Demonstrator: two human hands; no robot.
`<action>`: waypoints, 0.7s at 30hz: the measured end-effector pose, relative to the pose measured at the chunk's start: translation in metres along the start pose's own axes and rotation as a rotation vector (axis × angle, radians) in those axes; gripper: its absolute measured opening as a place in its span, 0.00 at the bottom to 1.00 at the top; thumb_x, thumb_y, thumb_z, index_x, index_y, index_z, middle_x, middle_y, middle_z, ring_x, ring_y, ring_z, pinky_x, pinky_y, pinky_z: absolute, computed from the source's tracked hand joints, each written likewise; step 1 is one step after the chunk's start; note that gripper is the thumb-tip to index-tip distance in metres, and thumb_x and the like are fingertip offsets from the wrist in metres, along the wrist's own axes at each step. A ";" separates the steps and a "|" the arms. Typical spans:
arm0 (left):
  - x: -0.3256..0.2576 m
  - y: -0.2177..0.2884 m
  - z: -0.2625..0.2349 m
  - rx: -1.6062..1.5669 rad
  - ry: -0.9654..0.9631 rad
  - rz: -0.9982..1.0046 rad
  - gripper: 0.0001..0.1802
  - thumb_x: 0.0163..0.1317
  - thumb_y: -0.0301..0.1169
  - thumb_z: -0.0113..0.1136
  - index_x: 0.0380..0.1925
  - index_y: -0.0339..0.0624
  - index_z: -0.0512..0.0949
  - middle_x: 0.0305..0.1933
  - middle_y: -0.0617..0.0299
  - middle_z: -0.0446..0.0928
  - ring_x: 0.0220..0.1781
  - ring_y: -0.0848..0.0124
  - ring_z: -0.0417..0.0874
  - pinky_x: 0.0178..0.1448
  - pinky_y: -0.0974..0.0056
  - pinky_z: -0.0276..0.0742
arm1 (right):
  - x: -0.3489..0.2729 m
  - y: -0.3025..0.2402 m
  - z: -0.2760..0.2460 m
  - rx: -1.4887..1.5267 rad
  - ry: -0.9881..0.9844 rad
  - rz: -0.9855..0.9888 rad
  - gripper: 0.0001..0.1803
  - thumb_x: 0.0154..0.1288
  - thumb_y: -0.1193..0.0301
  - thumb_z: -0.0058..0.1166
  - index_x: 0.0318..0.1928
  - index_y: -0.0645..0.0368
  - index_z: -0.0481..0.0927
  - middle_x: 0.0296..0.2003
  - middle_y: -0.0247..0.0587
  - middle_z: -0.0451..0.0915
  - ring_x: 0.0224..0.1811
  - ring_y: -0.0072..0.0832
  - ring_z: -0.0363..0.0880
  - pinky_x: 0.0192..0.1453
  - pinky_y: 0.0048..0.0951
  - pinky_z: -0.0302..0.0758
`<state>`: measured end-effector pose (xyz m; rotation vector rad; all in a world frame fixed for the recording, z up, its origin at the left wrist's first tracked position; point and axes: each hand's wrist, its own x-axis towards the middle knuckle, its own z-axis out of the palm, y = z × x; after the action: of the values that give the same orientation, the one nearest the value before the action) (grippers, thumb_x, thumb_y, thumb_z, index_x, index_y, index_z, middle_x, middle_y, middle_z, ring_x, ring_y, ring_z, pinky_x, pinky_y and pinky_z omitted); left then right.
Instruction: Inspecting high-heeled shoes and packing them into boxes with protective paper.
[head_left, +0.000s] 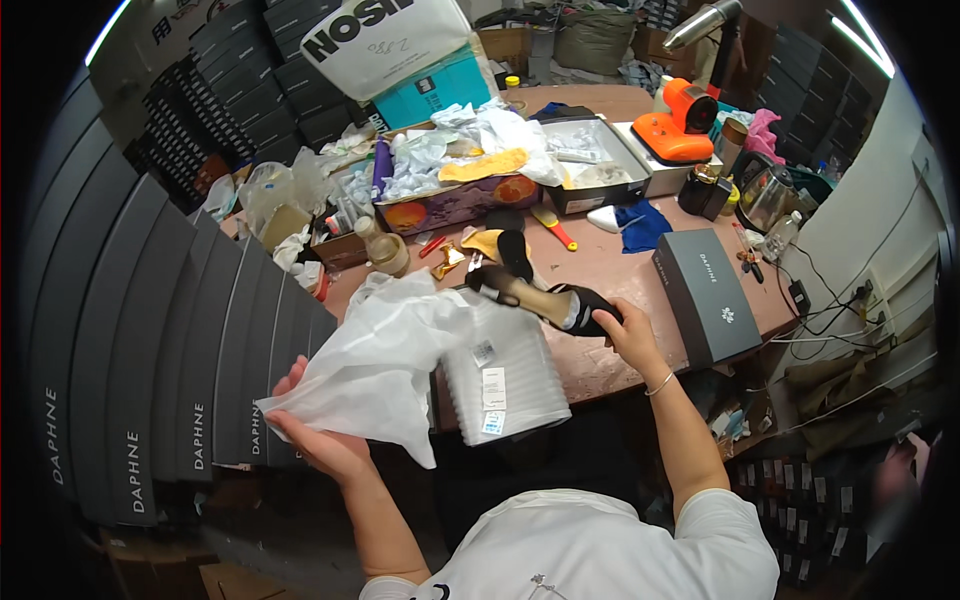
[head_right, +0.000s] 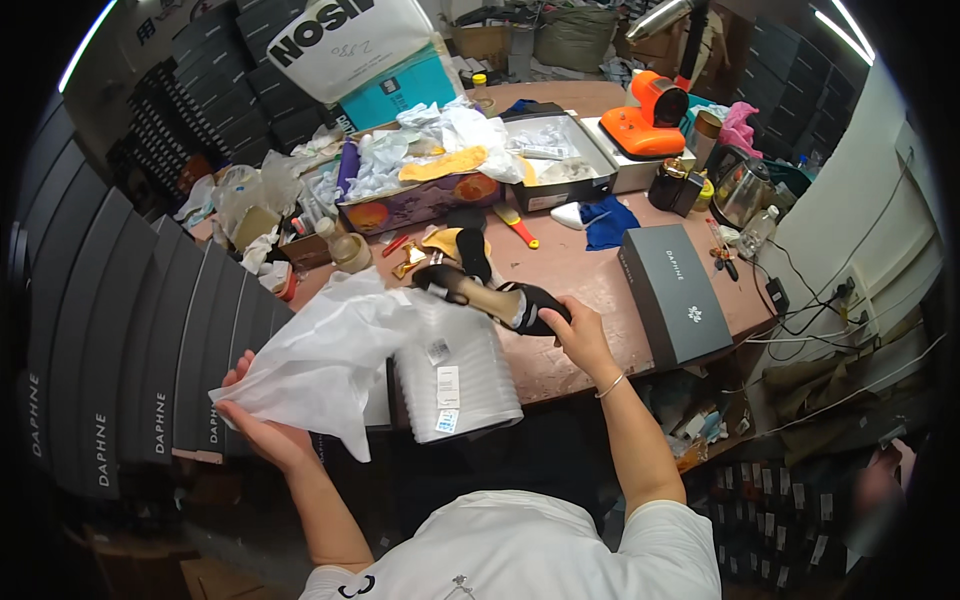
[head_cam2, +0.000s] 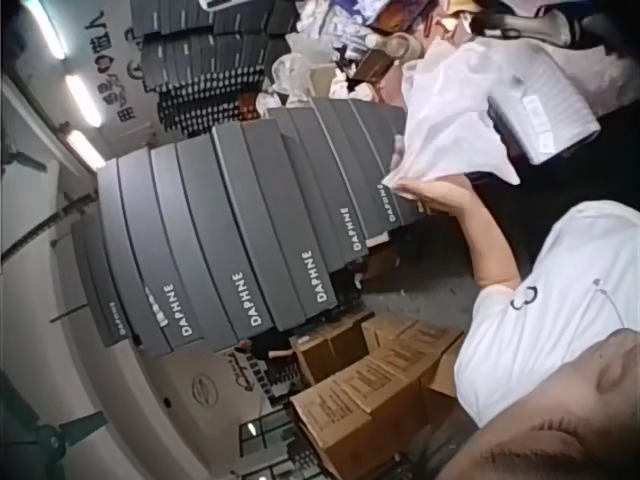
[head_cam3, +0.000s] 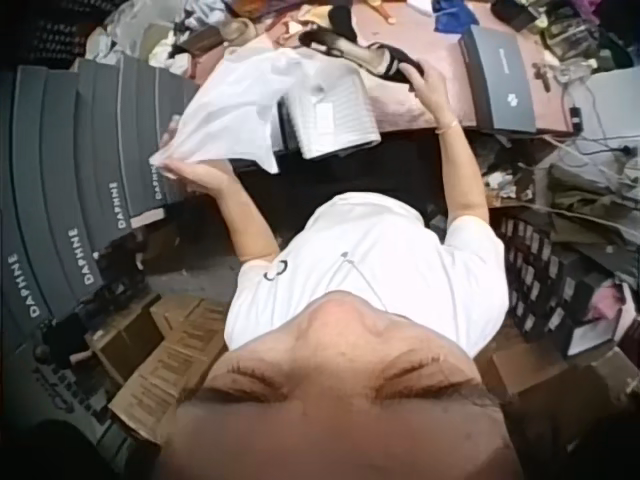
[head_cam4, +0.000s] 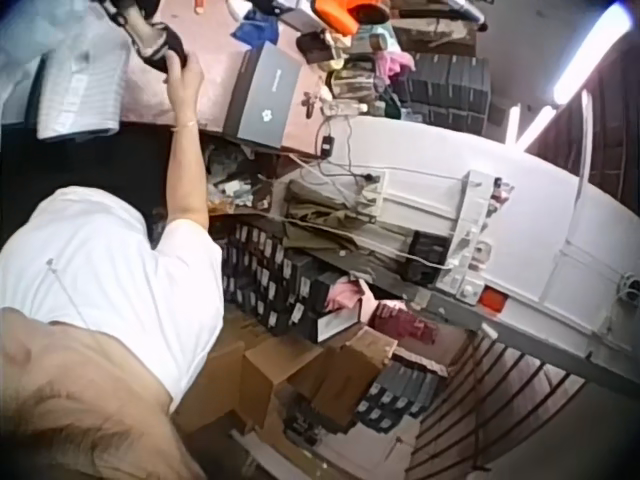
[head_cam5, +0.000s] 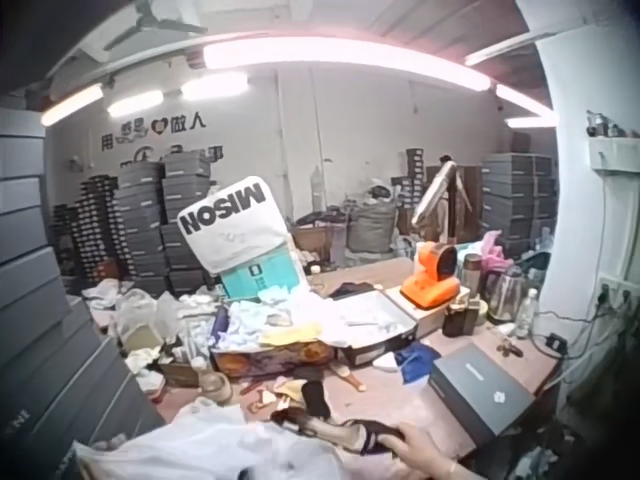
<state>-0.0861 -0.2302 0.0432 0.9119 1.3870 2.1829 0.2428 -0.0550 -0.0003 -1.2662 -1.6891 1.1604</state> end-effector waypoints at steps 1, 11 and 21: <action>-0.001 -0.006 0.014 0.148 -0.166 0.142 0.26 0.73 0.50 0.39 0.55 0.39 0.68 0.59 0.52 0.71 0.62 0.59 0.73 0.65 0.48 0.68 | 0.003 0.011 -0.006 0.091 0.101 0.057 0.17 0.67 0.62 0.56 0.42 0.66 0.77 0.20 0.33 0.76 0.17 0.14 0.72 0.20 0.19 0.69; 0.008 -0.042 0.055 -0.287 -0.492 -0.408 0.38 0.71 0.59 0.33 0.62 0.34 0.66 0.58 0.51 0.74 0.59 0.63 0.76 0.60 0.59 0.73 | -0.011 -0.044 -0.045 0.270 -0.321 0.029 0.14 0.67 0.65 0.57 0.43 0.64 0.79 0.18 0.27 0.71 0.15 0.13 0.66 0.18 0.18 0.62; -0.053 0.023 0.021 0.855 -1.160 -0.794 0.35 0.70 0.51 0.44 0.66 0.34 0.60 0.53 0.42 0.76 0.59 0.55 0.75 0.64 0.63 0.65 | 0.032 -0.073 0.053 -0.020 -1.134 -0.144 0.25 0.59 0.56 0.65 0.46 0.66 0.81 0.30 0.30 0.79 0.26 0.13 0.70 0.29 0.16 0.68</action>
<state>-0.0338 -0.2601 0.0538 1.2469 1.5366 0.2452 0.1627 -0.0448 0.0518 -0.4148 -2.4907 1.9490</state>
